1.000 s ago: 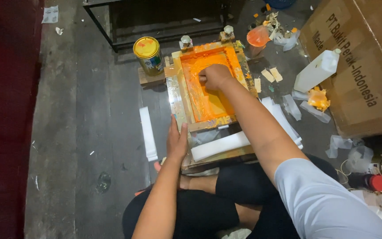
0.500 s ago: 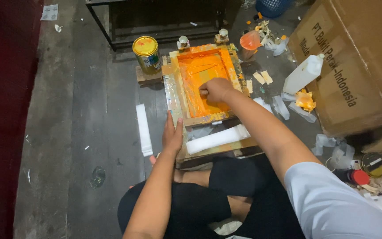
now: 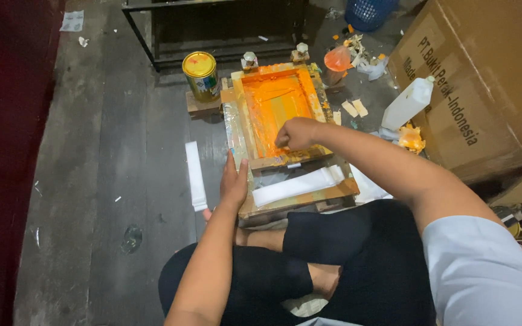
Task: The person sits on the floor and uses a squeegee to spread orange ink across a screen printing frame. They then place a white strip of material under the frame, pull the squeegee across the screen to print the design, and lift the strip to inspect the result before repeating the process.
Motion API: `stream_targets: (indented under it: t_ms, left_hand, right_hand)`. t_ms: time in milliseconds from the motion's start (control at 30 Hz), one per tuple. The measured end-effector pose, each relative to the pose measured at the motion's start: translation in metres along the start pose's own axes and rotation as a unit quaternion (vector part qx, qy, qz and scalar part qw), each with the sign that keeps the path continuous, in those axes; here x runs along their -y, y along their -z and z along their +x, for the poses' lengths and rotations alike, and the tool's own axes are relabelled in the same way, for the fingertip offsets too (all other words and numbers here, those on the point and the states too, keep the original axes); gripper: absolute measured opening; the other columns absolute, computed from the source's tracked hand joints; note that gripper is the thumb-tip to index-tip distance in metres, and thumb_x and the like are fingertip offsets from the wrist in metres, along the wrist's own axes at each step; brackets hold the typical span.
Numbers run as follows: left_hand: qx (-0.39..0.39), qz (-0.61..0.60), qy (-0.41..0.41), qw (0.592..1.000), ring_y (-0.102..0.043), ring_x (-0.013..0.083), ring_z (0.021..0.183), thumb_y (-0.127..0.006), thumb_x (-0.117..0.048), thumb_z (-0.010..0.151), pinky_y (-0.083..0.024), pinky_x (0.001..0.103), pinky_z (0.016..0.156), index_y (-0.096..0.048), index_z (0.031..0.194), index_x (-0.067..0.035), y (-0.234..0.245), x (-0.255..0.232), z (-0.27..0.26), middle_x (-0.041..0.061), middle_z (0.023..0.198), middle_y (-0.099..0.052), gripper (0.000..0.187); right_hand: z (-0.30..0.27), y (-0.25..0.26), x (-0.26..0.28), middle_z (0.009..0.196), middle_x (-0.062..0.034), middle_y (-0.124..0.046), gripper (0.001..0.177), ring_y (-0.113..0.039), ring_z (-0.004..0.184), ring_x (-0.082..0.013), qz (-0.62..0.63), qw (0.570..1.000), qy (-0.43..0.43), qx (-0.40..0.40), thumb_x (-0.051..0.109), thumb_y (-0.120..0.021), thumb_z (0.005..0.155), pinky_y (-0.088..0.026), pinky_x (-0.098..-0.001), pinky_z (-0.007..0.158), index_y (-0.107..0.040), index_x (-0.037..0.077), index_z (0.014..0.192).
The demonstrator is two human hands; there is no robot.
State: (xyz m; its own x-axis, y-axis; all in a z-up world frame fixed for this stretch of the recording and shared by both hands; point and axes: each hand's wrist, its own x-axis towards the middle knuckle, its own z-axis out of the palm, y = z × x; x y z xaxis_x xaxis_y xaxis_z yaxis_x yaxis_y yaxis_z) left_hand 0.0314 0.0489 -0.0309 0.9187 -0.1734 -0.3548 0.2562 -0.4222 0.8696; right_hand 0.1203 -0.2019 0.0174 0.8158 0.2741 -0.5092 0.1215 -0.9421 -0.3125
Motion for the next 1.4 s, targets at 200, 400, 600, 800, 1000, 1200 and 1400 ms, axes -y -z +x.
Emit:
stream_targets:
  t_ms: [200,400,600,800,1000,1200,1400]
  left_hand:
    - [0.005,-0.006,0.007,1.000,-0.014,0.0327,0.159,-0.032,-0.059,0.107,-0.011,0.047,0.130,-0.011,0.167,-0.014,-0.002,0.004,0.007,0.017,0.171,-0.017,0.078]
    - [-0.001,-0.017,0.042,0.999,-0.019,0.0346,0.158,-0.033,-0.058,0.106,-0.016,0.049,0.129,-0.012,0.167,-0.016,-0.002,0.002,0.015,0.017,0.170,-0.020,0.077]
    - [-0.023,0.005,0.077,0.997,-0.028,0.0313,0.155,-0.055,-0.054,0.097,-0.024,0.048,0.126,-0.017,0.167,-0.020,-0.009,0.018,0.040,0.015,0.168,-0.029,0.086]
    - [-0.023,0.024,0.073,0.997,-0.031,0.0336,0.154,-0.060,-0.060,0.093,-0.028,0.048,0.125,-0.019,0.166,-0.020,-0.010,0.012,0.039,0.016,0.167,-0.031,0.093]
    - [-0.013,0.023,0.065,0.998,-0.029,0.0336,0.154,-0.062,-0.058,0.093,-0.028,0.048,0.125,-0.020,0.166,-0.018,-0.003,0.006,0.031,0.016,0.167,-0.028,0.093]
    - [-0.009,-0.025,0.035,0.999,-0.024,0.0337,0.156,-0.065,-0.053,0.096,-0.024,0.047,0.127,-0.020,0.166,-0.014,-0.002,0.014,0.032,0.018,0.167,-0.027,0.092]
    - [-0.002,-0.024,0.022,0.999,-0.023,0.0342,0.157,-0.065,-0.054,0.096,-0.021,0.049,0.128,-0.019,0.166,-0.013,0.000,0.020,0.033,0.019,0.168,-0.026,0.093]
  right_hand:
    - [0.030,0.015,0.005,0.107,-0.0040,-0.077,0.037,-0.069,0.113,-0.0348,-0.049,0.995,-0.012,-0.089,0.011,-0.056,0.082,-0.053,-0.0463,0.102,-0.078,0.023,0.109]
    - [0.077,0.028,-0.005,0.100,0.0047,-0.078,0.046,-0.072,0.106,-0.0275,-0.100,0.971,-0.075,-0.203,0.012,-0.062,0.075,-0.054,-0.0473,0.098,-0.078,0.032,0.113]
    - [0.097,0.009,-0.021,0.096,0.0009,-0.068,0.033,-0.068,0.103,-0.0284,-0.070,0.962,-0.048,-0.258,0.017,-0.073,0.076,-0.053,-0.0455,0.093,-0.075,0.026,0.107]
    - [0.102,-0.037,-0.023,0.115,-0.0078,-0.062,0.058,-0.058,0.116,-0.0280,-0.111,0.934,-0.033,-0.338,0.006,-0.073,0.081,-0.039,-0.0440,0.108,-0.061,0.016,0.138]
    - [0.067,0.002,-0.001,0.118,-0.0053,-0.063,0.067,-0.059,0.117,-0.0289,-0.105,0.971,-0.052,-0.206,0.011,-0.081,0.078,-0.045,-0.0476,0.104,-0.061,0.020,0.140]
    - [0.028,0.010,0.004,0.119,-0.0062,-0.068,0.055,-0.065,0.119,-0.0313,-0.102,0.991,-0.039,-0.074,0.014,-0.080,0.075,-0.049,-0.0485,0.105,-0.066,0.019,0.128]
    - [-0.009,-0.003,0.010,0.125,-0.0120,-0.069,0.062,-0.064,0.123,-0.0358,-0.108,0.993,-0.016,-0.032,0.016,-0.076,0.079,-0.049,-0.0502,0.106,-0.061,0.018,0.139]
